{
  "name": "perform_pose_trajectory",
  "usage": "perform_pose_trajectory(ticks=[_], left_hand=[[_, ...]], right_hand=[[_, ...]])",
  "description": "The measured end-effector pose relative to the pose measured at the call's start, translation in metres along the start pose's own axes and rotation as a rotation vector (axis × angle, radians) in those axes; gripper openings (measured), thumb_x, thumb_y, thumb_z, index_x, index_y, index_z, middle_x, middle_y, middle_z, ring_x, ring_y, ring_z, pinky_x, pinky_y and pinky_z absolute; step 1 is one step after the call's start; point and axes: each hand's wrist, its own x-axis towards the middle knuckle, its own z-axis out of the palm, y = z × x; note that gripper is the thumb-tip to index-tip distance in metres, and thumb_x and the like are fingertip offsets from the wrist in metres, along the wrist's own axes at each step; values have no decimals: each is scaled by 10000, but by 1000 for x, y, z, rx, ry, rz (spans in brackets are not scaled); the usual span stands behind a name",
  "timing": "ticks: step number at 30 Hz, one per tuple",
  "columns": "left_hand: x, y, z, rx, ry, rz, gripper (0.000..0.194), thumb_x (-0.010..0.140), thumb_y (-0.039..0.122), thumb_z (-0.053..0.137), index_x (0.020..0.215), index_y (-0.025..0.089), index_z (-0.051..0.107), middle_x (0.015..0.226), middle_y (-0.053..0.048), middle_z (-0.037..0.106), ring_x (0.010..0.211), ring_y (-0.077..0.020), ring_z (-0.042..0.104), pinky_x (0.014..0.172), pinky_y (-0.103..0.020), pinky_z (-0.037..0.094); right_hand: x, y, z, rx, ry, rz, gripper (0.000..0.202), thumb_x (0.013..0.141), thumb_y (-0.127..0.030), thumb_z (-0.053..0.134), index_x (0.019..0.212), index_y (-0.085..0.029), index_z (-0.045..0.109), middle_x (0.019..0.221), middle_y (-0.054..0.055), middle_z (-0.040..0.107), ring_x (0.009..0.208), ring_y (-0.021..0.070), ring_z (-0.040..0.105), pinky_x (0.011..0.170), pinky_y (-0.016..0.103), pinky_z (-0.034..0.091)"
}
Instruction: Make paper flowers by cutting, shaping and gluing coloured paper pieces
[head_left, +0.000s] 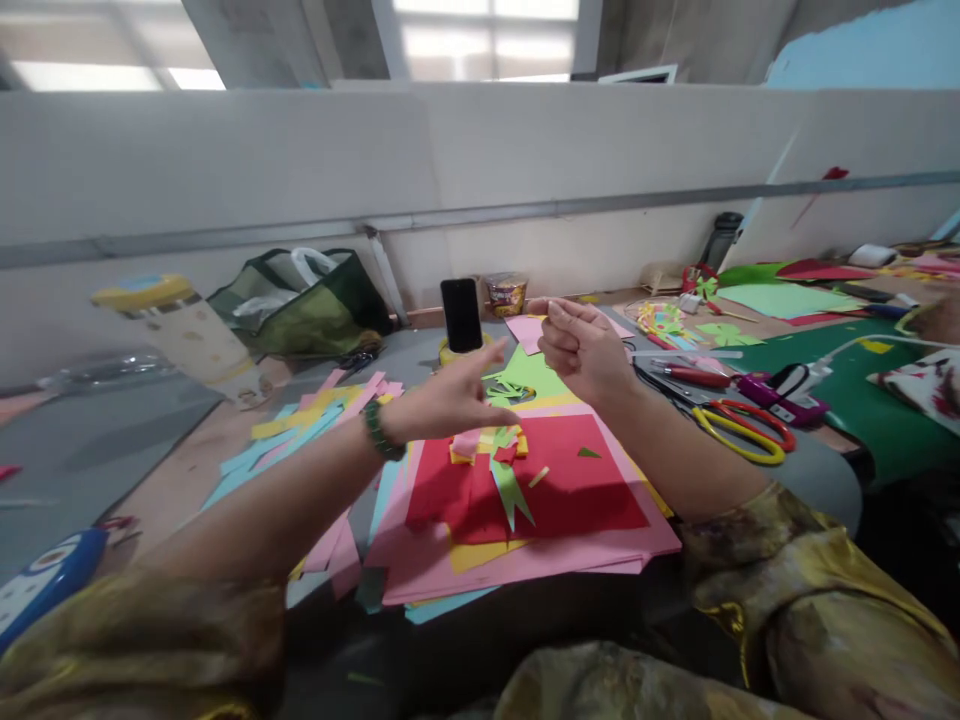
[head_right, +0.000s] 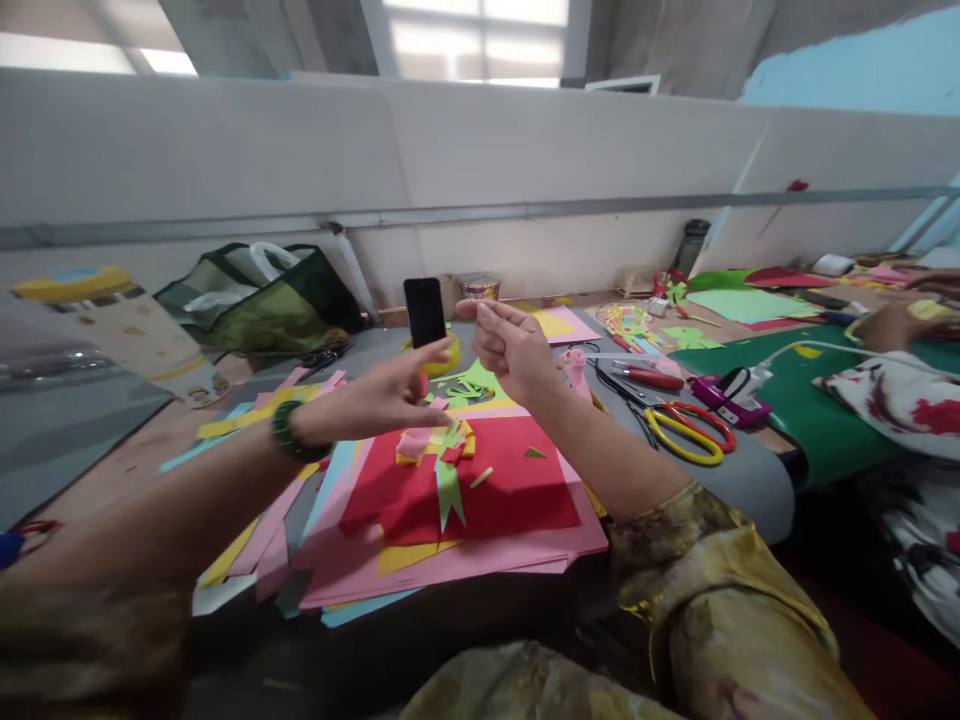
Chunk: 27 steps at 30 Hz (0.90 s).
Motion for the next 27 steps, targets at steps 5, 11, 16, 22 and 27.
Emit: perform_pose_trajectory(ticks=[5, 11, 16, 22, 27], left_hand=[[18, 23, 37, -335, -359, -3, 248, 797, 339, 740, 647, 175, 629, 533, 27, 521, 507, -105, 479, 503, -233, 423], [-1, 73, 30, -668, -247, -111, 396, 937, 279, 623, 577, 181, 489, 483, 60, 387, 426, -82, 455, 473, -217, 423], [-8, 93, 20, -832, 2, -175, 452, 1026, 222, 414, 581, 169, 470, 493, 44, 455, 548, -127, 618, 579, -237, 501], [-19, 77, 52, -548, -99, 115, 344, 968, 150, 504, 644, 177, 616, 745, -11, 697, 832, -159, 670, 817, -260, 498], [-25, 60, 66, -637, -239, 119, 386, 957, 354, 578, 609, 191, 547, 677, 0, 615, 720, -146, 598, 800, -289, 483]], right_hand=[[-20, -18, 22, -184, 5, -106, 239, 838, -440, 732, 890, -211, 689, 504, -98, 379, 432, 82, 337, 412, 226, 290], [-43, -43, 19, -347, -174, 72, 617, 848, -820, 465, 833, -221, 612, 647, -13, 544, 576, 141, 548, 467, 246, 428], [-90, -64, 17, -916, -196, -122, 433, 1013, -550, 464, 812, -211, 645, 576, -27, 559, 471, 105, 481, 464, 235, 379], [-133, -95, 22, -1433, -379, -465, 267, 1004, -201, 518, 861, -242, 739, 706, 22, 727, 638, 151, 660, 586, 259, 481], [-121, -115, -9, -1497, 34, -573, 262, 941, -462, 641, 788, -271, 735, 1039, 71, 734, 975, 251, 686, 870, 415, 539]])
